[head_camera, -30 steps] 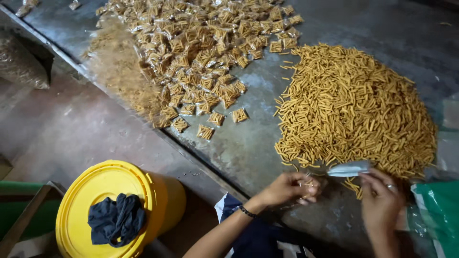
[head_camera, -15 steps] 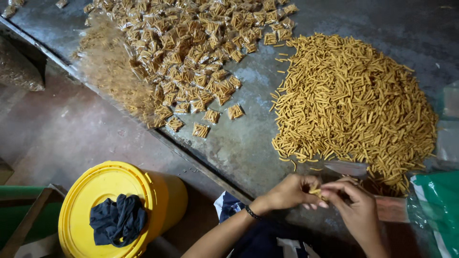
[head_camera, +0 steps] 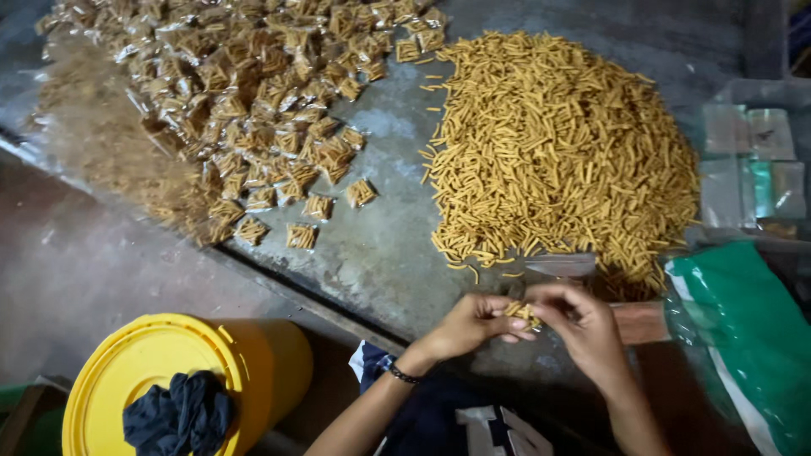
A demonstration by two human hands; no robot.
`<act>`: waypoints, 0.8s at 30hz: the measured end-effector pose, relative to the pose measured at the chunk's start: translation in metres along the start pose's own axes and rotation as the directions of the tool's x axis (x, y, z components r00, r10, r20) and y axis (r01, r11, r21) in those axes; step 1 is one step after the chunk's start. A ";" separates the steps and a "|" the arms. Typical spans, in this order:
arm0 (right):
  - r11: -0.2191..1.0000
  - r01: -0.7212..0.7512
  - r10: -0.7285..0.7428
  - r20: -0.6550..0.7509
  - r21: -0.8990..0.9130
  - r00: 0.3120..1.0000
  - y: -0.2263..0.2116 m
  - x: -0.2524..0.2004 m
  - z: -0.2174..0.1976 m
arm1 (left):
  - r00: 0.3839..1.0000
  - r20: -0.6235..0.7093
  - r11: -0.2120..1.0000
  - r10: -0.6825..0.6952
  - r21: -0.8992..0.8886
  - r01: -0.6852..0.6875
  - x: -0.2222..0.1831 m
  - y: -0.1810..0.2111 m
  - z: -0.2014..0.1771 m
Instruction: The person fills small plastic bags with snacks from a large pile and seals them using a heat sealer.
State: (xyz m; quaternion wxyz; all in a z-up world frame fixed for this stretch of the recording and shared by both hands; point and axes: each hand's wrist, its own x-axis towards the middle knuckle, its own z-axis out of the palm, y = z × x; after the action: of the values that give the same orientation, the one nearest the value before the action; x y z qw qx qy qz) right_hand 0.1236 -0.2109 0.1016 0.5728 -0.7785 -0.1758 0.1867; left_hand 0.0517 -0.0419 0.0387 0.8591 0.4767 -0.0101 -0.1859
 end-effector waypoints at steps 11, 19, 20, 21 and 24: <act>0.809 0.270 -0.262 0.090 -0.523 0.961 0.008 0.029 0.029 | 0.987 -0.148 0.992 -0.068 -0.116 0.051 -0.021 0.003 -0.009; 0.459 0.412 -0.518 0.140 -0.787 0.844 0.108 0.074 0.044 | 0.969 -0.239 0.997 -0.062 -0.061 0.049 -0.032 0.021 -0.003; 0.473 0.401 -0.533 0.108 -0.784 0.839 0.107 0.073 0.042 | 0.967 -0.246 0.997 -0.063 -0.054 0.051 -0.032 0.024 -0.003; 0.487 0.391 -0.546 0.078 -0.781 0.834 0.106 0.070 0.041 | 0.965 -0.255 0.997 -0.064 -0.050 0.053 -0.033 0.025 -0.002; 0.741 0.279 -0.372 -0.027 -0.611 0.928 0.096 0.054 0.030 | 0.965 -0.257 0.999 -0.048 0.007 0.051 -0.031 0.023 -0.004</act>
State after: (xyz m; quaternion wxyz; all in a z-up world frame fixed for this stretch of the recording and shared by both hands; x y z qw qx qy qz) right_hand 0.1612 -0.1867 -0.0032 0.3335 -0.8872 -0.3163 -0.0390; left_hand 0.0309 -0.0175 0.0599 0.8451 0.5025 0.1118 -0.1440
